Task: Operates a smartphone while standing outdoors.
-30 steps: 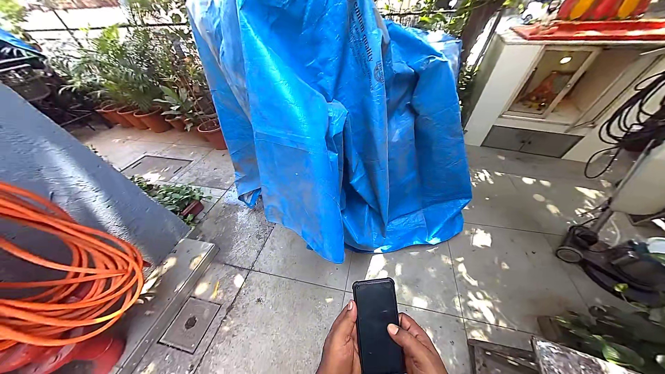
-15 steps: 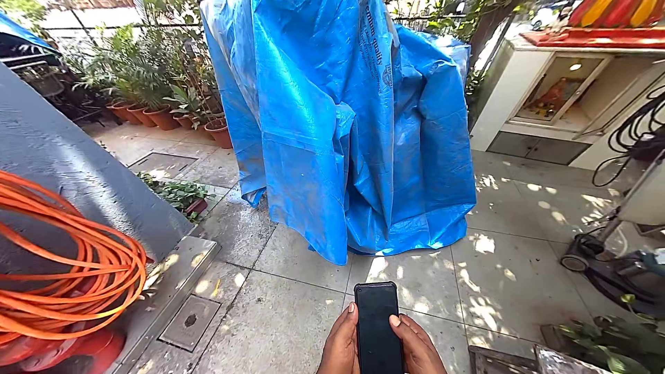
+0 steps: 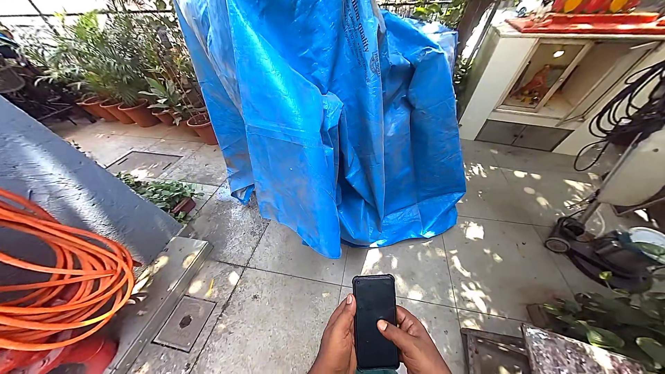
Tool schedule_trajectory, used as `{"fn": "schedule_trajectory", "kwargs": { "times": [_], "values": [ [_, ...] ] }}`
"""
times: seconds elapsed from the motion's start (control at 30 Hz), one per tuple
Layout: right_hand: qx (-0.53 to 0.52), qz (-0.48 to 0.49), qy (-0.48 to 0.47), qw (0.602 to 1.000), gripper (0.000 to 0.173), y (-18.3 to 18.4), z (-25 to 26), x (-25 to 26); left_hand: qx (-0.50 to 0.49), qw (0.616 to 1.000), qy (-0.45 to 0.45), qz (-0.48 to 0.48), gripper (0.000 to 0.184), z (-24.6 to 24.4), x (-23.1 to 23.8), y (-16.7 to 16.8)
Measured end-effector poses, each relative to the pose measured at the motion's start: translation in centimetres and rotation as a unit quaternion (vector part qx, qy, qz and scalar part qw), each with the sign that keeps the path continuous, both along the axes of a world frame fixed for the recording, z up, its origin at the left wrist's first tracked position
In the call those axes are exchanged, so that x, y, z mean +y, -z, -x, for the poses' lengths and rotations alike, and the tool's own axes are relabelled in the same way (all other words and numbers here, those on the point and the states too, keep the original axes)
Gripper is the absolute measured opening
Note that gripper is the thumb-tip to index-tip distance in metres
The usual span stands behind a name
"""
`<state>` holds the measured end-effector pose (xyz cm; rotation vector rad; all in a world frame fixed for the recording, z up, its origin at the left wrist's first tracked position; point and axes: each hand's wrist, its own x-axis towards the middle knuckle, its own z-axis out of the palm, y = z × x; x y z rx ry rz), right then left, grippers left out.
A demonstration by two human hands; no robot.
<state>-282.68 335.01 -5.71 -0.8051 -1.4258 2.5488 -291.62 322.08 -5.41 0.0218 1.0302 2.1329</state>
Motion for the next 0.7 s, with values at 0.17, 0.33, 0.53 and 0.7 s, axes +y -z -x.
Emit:
{"fn": "schedule_trajectory", "kwargs": {
  "times": [0.17, 0.33, 0.53, 0.7],
  "values": [
    [0.018, -0.010, -0.019, 1.000, 0.030, -0.25, -0.10, 0.01, -0.005, 1.000, -0.005, 0.005, 0.051, 0.43, 0.07, 0.22],
    [0.017, -0.003, -0.023, 1.000, 0.030, -0.30, 0.04, 0.06, -0.011, 1.000, -0.008, 0.008, 0.052, 0.66, 0.12, 0.18],
    [0.015, -0.008, -0.026, 1.000, 0.031, -0.14, 0.30, -0.02, -0.021, 1.000, -0.007, 0.010, 0.051, 0.84, 0.10, 0.06],
    [0.010, -0.008, -0.036, 0.999, 0.032, -0.03, 0.30, -0.10, -0.018, 1.000, -0.006, 0.009, 0.051, 0.82, -0.14, 0.38]
  ]
}}
